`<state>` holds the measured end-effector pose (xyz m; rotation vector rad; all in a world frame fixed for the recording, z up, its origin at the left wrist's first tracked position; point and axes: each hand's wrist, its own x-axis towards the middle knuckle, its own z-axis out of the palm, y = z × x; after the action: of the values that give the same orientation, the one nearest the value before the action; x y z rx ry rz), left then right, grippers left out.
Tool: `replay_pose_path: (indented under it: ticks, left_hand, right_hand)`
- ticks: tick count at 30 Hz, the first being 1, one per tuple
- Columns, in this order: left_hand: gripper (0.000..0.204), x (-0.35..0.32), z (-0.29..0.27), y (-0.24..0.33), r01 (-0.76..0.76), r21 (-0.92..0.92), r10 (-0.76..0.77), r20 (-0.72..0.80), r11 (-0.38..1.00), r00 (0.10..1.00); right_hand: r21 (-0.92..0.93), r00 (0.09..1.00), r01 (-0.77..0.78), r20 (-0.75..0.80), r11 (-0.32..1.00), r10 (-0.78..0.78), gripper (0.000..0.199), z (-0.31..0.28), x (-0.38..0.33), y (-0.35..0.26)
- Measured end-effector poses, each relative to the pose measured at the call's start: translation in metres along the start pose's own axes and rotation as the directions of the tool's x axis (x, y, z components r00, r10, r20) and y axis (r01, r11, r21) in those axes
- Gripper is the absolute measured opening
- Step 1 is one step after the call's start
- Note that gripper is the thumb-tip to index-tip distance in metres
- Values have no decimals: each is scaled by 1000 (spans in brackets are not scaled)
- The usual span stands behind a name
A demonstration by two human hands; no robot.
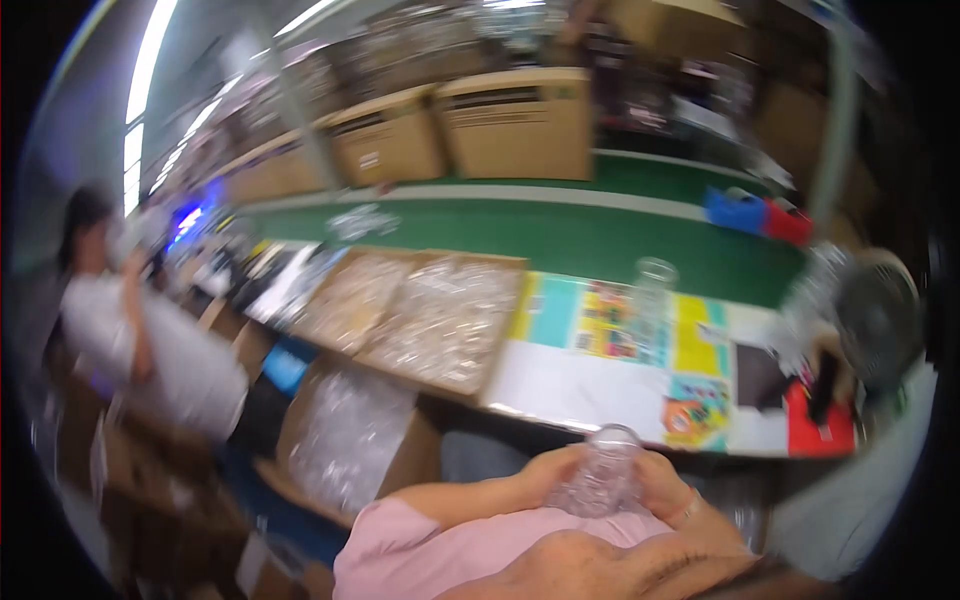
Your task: Applying adhesive to small glass tubes and assembling them into larger glass lamp components on a factory line.
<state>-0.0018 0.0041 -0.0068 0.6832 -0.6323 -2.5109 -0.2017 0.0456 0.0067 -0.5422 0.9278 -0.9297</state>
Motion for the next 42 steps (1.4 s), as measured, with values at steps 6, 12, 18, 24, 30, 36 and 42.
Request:
replay_pose_path:
  ticks: [6,12,18,24,30,36,42]
  left_hand:
    - [37,-4,7,1,-139,48,122,255,989,959]
    - [39,6,5,-9,-115,183,81,188,976,979]
    - [53,6,16,25,-697,551,114,741,458,661]
    - [54,-6,31,28,-799,565,5,816,206,578]
    - [56,-17,39,25,-814,556,-48,829,169,556]
    - [75,-24,48,28,-763,610,-84,789,211,608]
    - [77,-18,47,24,-828,551,-120,834,108,539]
  right_hand:
    - [-177,922,259,339,949,-188,35,13,-9,-16]
    - [-377,869,427,422,822,-258,33,21,-10,-24]
    - [-498,681,723,629,478,-375,38,23,-16,-33]
    - [-451,421,883,641,129,-642,48,40,-13,-4]
    - [-441,442,891,784,110,-435,35,17,-16,5]
    - [-335,396,909,880,250,-261,59,6,-15,-5]
    - [-285,329,935,918,210,-221,61,14,-21,-19]
